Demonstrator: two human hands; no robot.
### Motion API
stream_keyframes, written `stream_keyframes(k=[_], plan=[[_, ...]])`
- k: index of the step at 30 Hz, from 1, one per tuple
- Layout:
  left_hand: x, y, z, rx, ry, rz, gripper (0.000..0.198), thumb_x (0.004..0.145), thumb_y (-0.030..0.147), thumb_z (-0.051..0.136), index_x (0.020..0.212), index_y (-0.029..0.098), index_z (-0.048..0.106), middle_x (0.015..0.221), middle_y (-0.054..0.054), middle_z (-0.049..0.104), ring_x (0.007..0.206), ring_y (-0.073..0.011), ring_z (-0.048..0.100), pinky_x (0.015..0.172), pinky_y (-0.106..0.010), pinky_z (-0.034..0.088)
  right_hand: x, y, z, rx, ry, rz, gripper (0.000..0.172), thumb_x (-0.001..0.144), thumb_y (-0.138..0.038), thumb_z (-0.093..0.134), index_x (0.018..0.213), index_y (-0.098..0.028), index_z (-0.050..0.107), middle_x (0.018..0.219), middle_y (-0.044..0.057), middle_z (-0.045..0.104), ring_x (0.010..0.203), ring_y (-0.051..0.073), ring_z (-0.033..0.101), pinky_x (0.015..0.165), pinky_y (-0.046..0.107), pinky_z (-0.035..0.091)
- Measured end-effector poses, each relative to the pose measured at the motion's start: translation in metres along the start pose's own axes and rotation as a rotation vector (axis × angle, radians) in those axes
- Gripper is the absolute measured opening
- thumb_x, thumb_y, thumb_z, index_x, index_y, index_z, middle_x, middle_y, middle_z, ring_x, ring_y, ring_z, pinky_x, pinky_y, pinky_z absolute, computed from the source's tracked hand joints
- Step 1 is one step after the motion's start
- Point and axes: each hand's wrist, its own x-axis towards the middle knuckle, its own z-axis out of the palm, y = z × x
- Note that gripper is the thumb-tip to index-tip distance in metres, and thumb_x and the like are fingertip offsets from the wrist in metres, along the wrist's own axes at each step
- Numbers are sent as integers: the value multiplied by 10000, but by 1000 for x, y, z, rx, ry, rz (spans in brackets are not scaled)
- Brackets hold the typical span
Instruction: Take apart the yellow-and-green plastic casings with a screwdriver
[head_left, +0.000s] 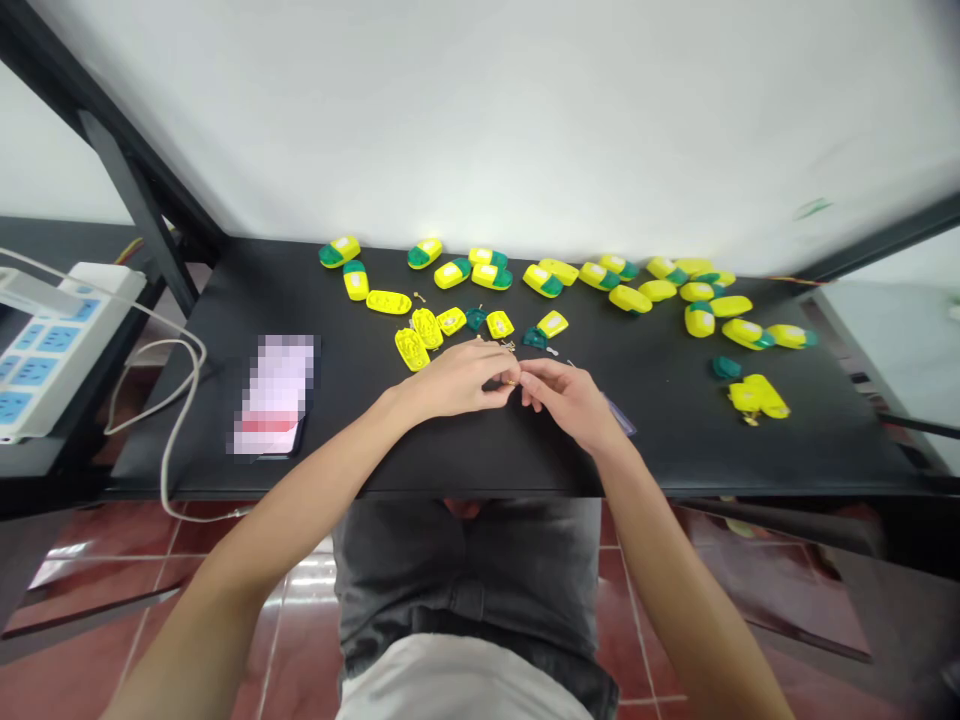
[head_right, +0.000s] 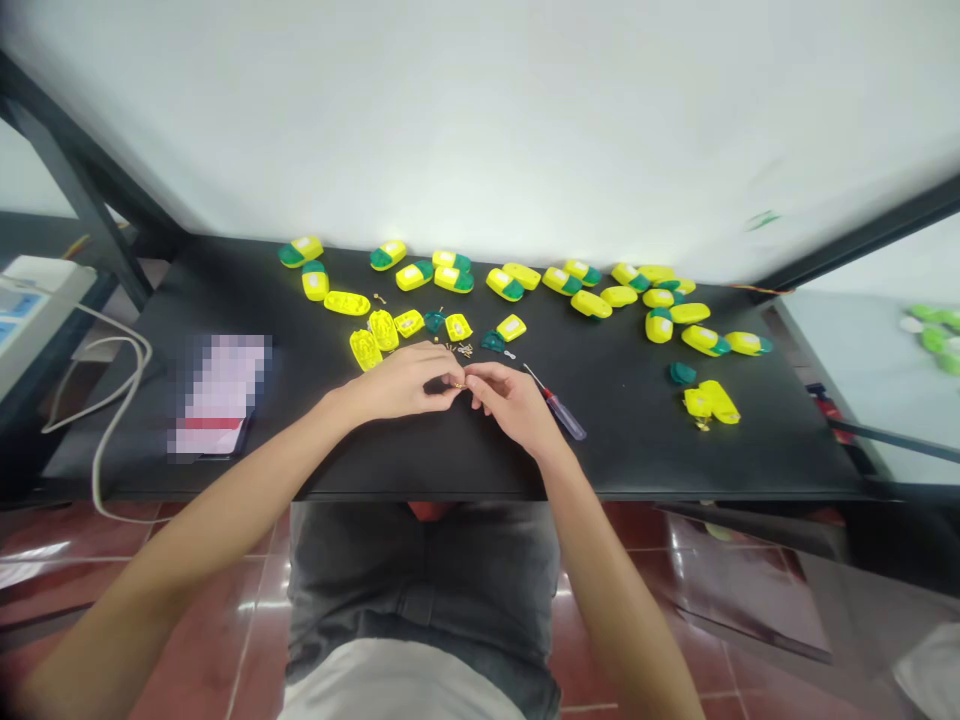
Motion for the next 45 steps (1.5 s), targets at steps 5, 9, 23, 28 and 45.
stream_keyframes(k=[5, 9, 23, 28, 45], plan=[[0, 0, 2, -63, -11, -33, 95, 904, 174, 571, 898, 192, 665, 863, -18, 691, 831, -154, 633, 849, -298, 486, 0, 0, -1, 86, 12, 13, 419, 759, -593, 813, 883, -197, 754, 639, -5, 649, 560, 128, 548, 540, 305, 494], [0, -1, 2, -91, 4, -26, 95, 909, 179, 574, 912, 189, 668, 858, -17, 686, 818, -147, 629, 826, -290, 489, 1, 0, -2, 151, 36, 11, 371, 738, -543, 851, 870, -208, 760, 670, -1, 684, 558, 122, 549, 535, 298, 486], [4, 14, -6, -293, 89, -54, 81, 929, 241, 651, 876, 184, 673, 828, -20, 690, 756, -121, 638, 759, -267, 522, -9, -5, -8, 245, 53, 27, 257, 735, -435, 886, 887, -243, 808, 705, -2, 713, 596, 136, 586, 535, 294, 493], [6, 21, -9, -415, 122, -24, 94, 925, 256, 689, 878, 175, 688, 823, -27, 695, 741, -115, 637, 728, -257, 529, -17, -14, -10, 271, 64, 21, 214, 736, -390, 898, 882, -255, 817, 701, -3, 721, 590, 131, 596, 528, 282, 502], [7, 21, -10, -533, 62, -50, 146, 910, 317, 741, 880, 176, 719, 801, -25, 719, 722, -111, 665, 691, -241, 504, -17, -15, -12, 416, -80, 91, 233, 732, -388, 914, 865, -241, 791, 702, -17, 706, 550, 93, 553, 517, 245, 477]])
